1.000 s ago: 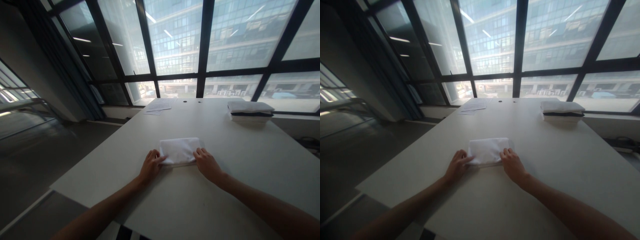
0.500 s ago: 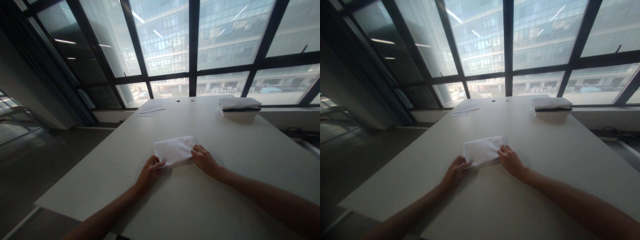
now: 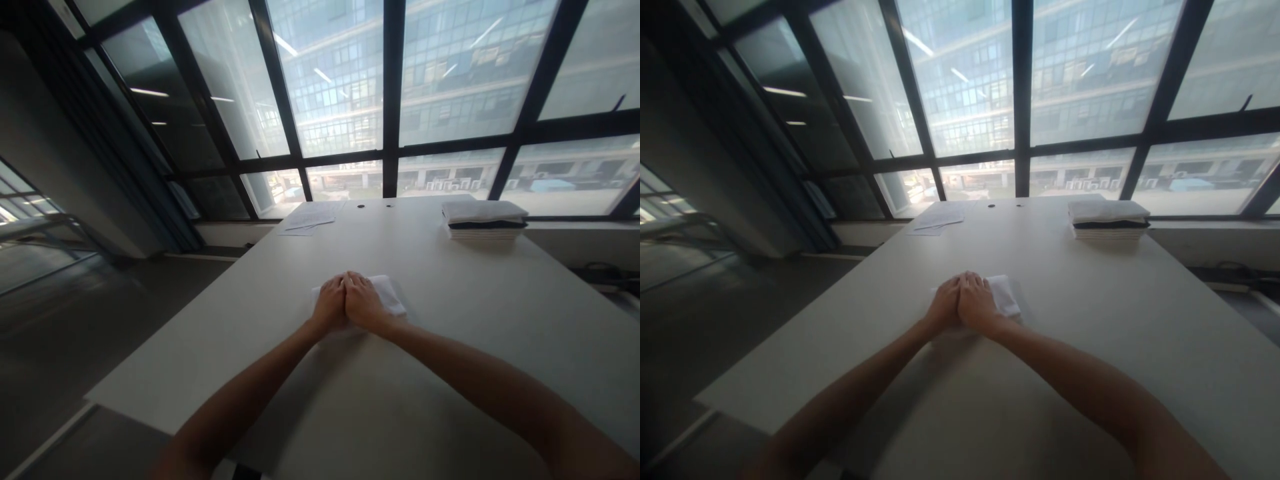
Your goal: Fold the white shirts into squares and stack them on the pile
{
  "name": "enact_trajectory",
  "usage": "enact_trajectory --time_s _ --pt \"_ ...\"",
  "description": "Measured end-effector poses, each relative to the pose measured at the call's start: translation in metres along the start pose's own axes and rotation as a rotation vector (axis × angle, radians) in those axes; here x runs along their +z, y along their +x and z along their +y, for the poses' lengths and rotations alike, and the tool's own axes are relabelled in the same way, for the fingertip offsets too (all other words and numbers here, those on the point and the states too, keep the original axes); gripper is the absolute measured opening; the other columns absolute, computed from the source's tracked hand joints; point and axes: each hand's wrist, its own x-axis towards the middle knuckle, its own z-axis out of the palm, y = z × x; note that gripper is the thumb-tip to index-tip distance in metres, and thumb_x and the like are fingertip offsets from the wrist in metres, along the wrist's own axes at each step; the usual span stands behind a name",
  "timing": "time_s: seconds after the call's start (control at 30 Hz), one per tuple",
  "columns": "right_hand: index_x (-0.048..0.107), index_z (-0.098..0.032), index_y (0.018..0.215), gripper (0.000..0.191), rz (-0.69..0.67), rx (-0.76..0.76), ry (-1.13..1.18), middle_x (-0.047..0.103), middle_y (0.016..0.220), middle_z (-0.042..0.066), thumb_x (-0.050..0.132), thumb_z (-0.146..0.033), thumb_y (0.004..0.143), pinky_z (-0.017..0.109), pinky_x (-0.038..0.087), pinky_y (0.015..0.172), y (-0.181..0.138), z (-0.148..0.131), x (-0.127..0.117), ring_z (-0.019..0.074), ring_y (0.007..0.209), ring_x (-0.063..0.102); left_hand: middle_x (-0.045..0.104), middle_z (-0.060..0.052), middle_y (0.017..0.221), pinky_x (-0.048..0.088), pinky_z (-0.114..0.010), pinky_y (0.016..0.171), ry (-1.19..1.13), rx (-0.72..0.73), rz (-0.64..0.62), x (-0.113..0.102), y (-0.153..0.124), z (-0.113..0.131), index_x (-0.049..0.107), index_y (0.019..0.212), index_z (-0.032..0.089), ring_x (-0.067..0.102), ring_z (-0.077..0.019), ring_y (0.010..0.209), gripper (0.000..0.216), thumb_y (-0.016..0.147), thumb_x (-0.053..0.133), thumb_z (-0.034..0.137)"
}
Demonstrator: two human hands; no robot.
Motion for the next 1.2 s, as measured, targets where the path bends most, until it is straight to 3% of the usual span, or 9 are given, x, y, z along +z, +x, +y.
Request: enact_trajectory --time_s 0.17,0.33,0.47,0.6,0.73,0.83,0.93,1.03,1.2 --pt "0.04 -0.004 0.154 0.057 -0.051 -0.056 -0.037 0.039 0.16 0.023 0.032 -0.032 0.105 0.05 0.017 0.123 -0.005 0.035 0.039 0.0302 0.151 0.029 0.044 -0.017 0.158 0.021 -0.05 0.123 0.079 -0.08 -0.034 0.037 -0.006 -0.01 0.042 0.154 0.011 0.034 -0.031 0.149 0.054 0.102 0.038 0.026" --pt "0.036 -0.007 0.157 0.067 -0.135 0.05 -0.061 0.028 0.165 0.02 0.03 -0.049 0.105 0.057 0.013 0.123 -0.008 0.085 0.034 0.0316 0.155 0.019 0.033 -0.021 0.163 0.016 -0.05 0.124 0.063 -0.238 -0.075 0.033 -0.026 -0.032 0.035 0.157 0.007 0.021 -0.0337 0.155 0.066 0.105 0.034 0.049" --pt "0.029 -0.01 0.16 0.068 -0.211 0.171 -0.032 0.02 0.168 0.018 0.028 -0.05 0.105 0.06 0.016 0.122 0.001 0.111 0.03 0.0313 0.156 0.017 0.028 -0.025 0.164 0.017 -0.052 0.124 0.022 -0.384 -0.139 0.026 -0.035 -0.059 0.031 0.156 0.004 0.023 -0.0331 0.154 0.067 0.105 0.029 0.048" --pt "0.036 -0.008 0.157 0.062 -0.158 0.183 0.058 0.033 0.163 0.02 0.03 -0.042 0.105 0.055 0.02 0.123 0.001 0.134 0.029 0.0298 0.153 0.028 0.037 -0.022 0.161 0.018 -0.055 0.123 -0.041 -0.389 -0.078 0.021 -0.044 -0.082 0.041 0.152 0.01 0.03 -0.0295 0.152 0.055 0.106 0.029 0.038" --pt "0.06 -0.011 0.138 0.052 0.178 0.309 0.237 0.063 0.14 0.018 0.028 -0.03 0.102 0.041 0.041 0.112 -0.005 0.155 0.022 0.0246 0.131 0.058 0.058 -0.021 0.144 0.039 -0.043 0.114 -0.206 -0.449 0.112 0.005 -0.046 -0.096 0.054 0.141 0.009 0.055 -0.0264 0.136 0.05 0.103 0.034 0.034" --pt "0.071 -0.015 0.121 0.048 0.302 0.408 0.312 0.074 0.121 0.015 0.03 -0.028 0.1 0.035 0.048 0.1 -0.01 0.155 0.012 0.0235 0.114 0.067 0.076 -0.016 0.11 0.052 -0.037 0.095 -0.303 -0.504 0.138 -0.013 -0.045 -0.098 0.065 0.128 0.009 0.072 -0.0261 0.102 0.046 0.096 0.045 0.036" --pt "0.074 -0.015 0.106 0.038 0.17 0.462 0.284 0.076 0.109 0.016 0.039 -0.026 0.097 0.034 0.048 0.092 -0.015 0.138 0.003 0.0247 0.103 0.069 0.075 -0.008 0.079 0.056 -0.033 0.072 -0.49 -0.604 -0.007 -0.027 -0.047 -0.092 0.073 0.107 0.011 0.073 -0.0244 0.074 0.042 0.088 0.058 0.045" --pt "0.074 -0.015 0.089 0.023 -0.007 0.473 0.314 0.076 0.096 0.015 0.053 -0.025 0.091 0.033 0.048 0.085 -0.018 0.115 -0.002 0.025 0.092 0.068 0.075 -0.006 0.076 0.057 -0.032 0.066 -0.739 -0.649 -0.131 -0.035 -0.05 -0.083 0.074 0.103 0.011 0.072 -0.0239 0.072 0.046 0.077 0.072 0.05" --pt "0.072 -0.013 0.082 0.009 -0.066 0.506 0.488 0.075 0.085 0.008 0.07 -0.02 0.076 0.026 0.049 0.07 -0.021 0.103 -0.002 0.0205 0.081 0.066 0.079 -0.007 0.092 0.06 -0.036 0.08 -0.903 -0.658 -0.201 -0.045 -0.051 -0.071 0.077 0.091 0.017 0.073 -0.0278 0.092 0.046 0.059 0.087 0.049"
